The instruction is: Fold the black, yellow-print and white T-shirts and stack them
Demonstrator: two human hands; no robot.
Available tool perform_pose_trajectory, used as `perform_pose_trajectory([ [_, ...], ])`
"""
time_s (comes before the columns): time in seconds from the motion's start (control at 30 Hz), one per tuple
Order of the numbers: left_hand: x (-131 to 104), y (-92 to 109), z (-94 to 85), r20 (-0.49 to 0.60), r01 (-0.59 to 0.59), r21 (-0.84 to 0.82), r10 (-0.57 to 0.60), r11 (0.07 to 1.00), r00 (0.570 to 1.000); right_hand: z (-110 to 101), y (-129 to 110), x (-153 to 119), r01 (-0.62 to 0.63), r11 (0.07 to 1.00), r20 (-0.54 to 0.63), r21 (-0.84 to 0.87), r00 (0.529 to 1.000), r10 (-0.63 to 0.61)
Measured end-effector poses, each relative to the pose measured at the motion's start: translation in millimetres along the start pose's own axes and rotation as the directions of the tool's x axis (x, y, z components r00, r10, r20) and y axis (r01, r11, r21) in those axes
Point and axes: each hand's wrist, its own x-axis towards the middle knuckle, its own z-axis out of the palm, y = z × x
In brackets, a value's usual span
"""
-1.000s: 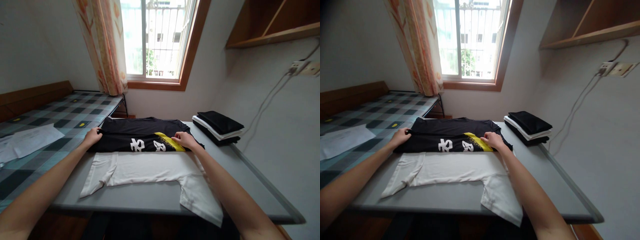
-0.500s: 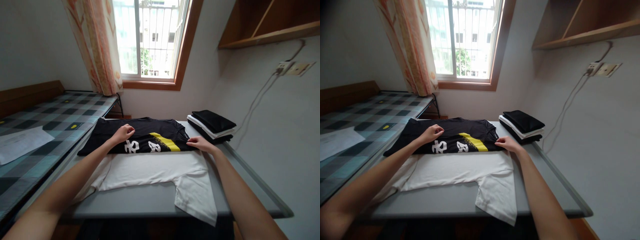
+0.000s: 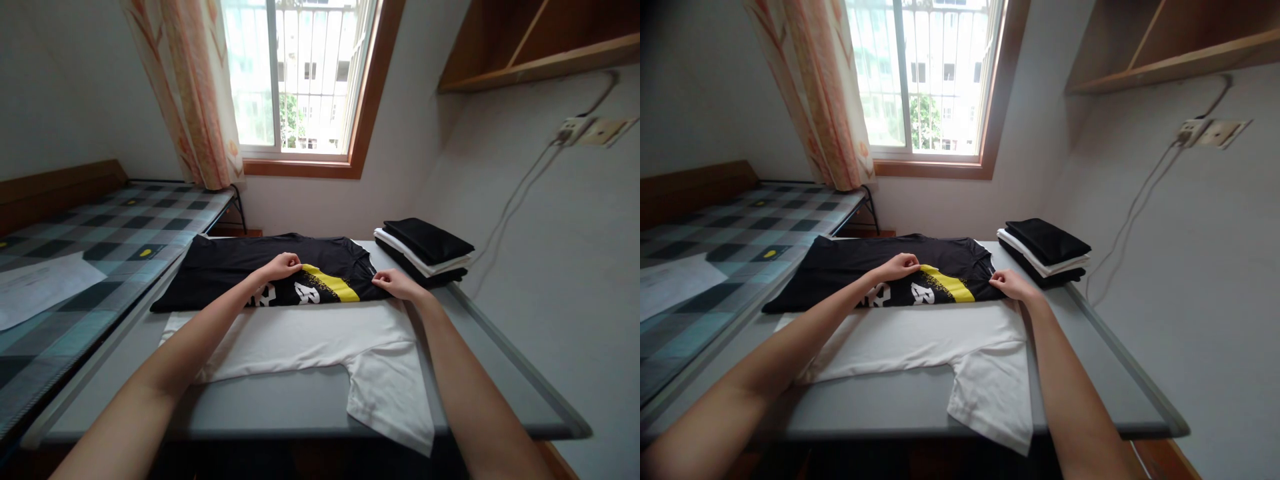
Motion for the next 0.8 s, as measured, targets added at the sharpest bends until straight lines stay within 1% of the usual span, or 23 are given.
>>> perform_pose_trajectory([
  [0.1, 2, 2, 0.5, 0.012, 0.013, -0.03, -0.013, 0.999, 1.0, 4, 1, -1, 0.006, 1.0, -0.036, -0.025, 0.999, -0.007],
  [0.27, 13, 7, -3.3, 0.061, 0.171, -0.116, -0.165, 0.978, 0.984, 10, 6, -1, 0.015, 0.998, -0.103, -0.062, 0.994, -0.021],
  [0.37, 21, 12, -3.1, 0.106, 0.225, -0.114, -0.213, 0.968, 0.971, 13, 7, -2, 0.028, 0.995, -0.169, -0.094, 0.985, -0.044],
  [0.43, 24, 16, -0.6, 0.134, 0.227, -0.13, -0.21, 0.965, 0.969, 14, 7, -4, 0.036, 0.995, -0.19, -0.09, 0.98, -0.053],
  [0.5, 24, 19, 3.2, 0.148, 0.212, -0.167, -0.188, 0.963, 0.971, 12, 7, -6, 0.038, 0.998, -0.176, -0.053, 0.983, -0.047],
  [0.67, 21, 17, 10.4, 0.119, 0.147, -0.253, -0.12, 0.956, 0.986, 2, 5, -12, 0.026, 0.998, -0.107, 0.061, 0.994, -0.019],
  [0.8, 21, 15, 11.1, 0.119, 0.111, -0.375, -0.071, 0.92, 0.99, -3, 2, -17, 0.023, 0.998, -0.107, 0.056, 0.994, -0.017],
])
